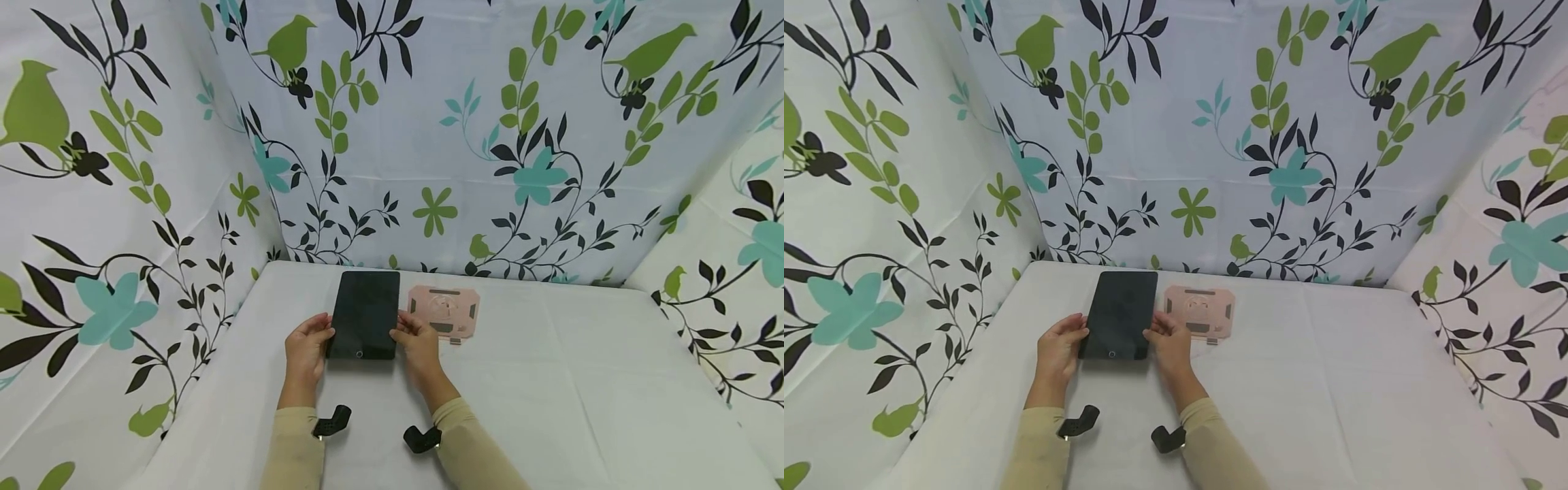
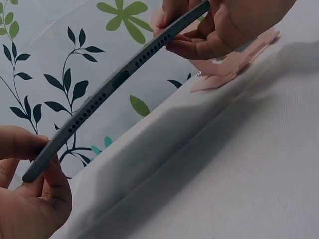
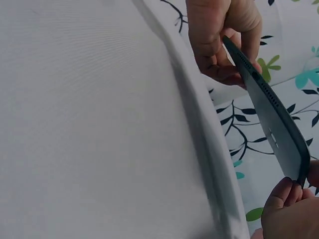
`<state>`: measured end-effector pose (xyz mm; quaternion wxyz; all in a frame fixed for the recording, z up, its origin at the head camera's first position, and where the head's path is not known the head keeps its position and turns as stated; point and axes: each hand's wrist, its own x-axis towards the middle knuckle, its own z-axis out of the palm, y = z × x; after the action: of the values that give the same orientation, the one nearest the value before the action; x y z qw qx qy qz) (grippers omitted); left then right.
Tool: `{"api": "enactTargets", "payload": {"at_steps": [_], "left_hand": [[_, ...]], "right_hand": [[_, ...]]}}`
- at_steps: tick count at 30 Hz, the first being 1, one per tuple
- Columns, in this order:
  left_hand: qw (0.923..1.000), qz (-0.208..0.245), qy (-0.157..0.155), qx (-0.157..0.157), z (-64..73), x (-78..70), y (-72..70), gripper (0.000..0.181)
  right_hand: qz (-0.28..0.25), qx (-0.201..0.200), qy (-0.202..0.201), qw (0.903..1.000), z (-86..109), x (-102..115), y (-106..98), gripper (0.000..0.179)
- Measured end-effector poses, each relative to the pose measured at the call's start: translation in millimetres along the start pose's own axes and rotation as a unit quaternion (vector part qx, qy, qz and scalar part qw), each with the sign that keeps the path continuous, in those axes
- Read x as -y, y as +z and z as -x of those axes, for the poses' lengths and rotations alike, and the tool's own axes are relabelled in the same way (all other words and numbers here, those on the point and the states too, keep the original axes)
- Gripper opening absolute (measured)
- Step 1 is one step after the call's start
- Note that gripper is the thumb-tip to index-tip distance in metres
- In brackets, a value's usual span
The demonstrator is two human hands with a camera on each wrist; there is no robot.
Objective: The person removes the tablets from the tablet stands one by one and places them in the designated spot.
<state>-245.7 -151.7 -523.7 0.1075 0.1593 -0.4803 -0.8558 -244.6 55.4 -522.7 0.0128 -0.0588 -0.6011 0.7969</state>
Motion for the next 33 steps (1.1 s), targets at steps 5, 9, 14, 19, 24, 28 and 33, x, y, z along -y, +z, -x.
{"api": "enactTargets", "payload": {"at_steps": [5,9,14,19,24,28,33], "left_hand": [[0.9995,-0.020,-0.008,-0.022,-1.0,2.7,-4.8,0.042],[0.9973,-0.066,-0.011,-0.030,-1.8,5.1,-8.7,0.041],[0.9906,-0.133,-0.010,-0.031,-0.9,6.4,-14.1,0.047],[0.9829,-0.182,-0.004,-0.032,-1.4,6.0,-16.4,0.045],[0.9750,-0.219,-0.004,-0.036,-1.5,5.1,-15.0,0.042],[0.9680,-0.249,0.002,-0.032,-2.1,4.7,-13.8,0.043],[0.9581,-0.286,-0.001,-0.014,-4.4,5.1,-14.9,0.047]], "right_hand": [[0.010,0.000,0.010,0.9999,-2.6,-14.6,1.3,0.048],[0.029,-0.001,0.016,0.9995,-2.4,-21.9,1.5,0.048],[0.046,-0.007,0.014,0.9988,-0.4,-28.0,2.3,0.046],[0.057,-0.016,-0.007,0.9982,-1.9,-32.9,4.1,0.044],[0.073,-0.037,-0.022,0.9964,-2.2,-32.7,6.5,0.041],[0.102,-0.053,-0.026,0.9930,-2.9,-33.9,6.6,0.040],[0.167,-0.068,-0.044,0.9826,-2.8,-36.5,6.0,0.039]]}}
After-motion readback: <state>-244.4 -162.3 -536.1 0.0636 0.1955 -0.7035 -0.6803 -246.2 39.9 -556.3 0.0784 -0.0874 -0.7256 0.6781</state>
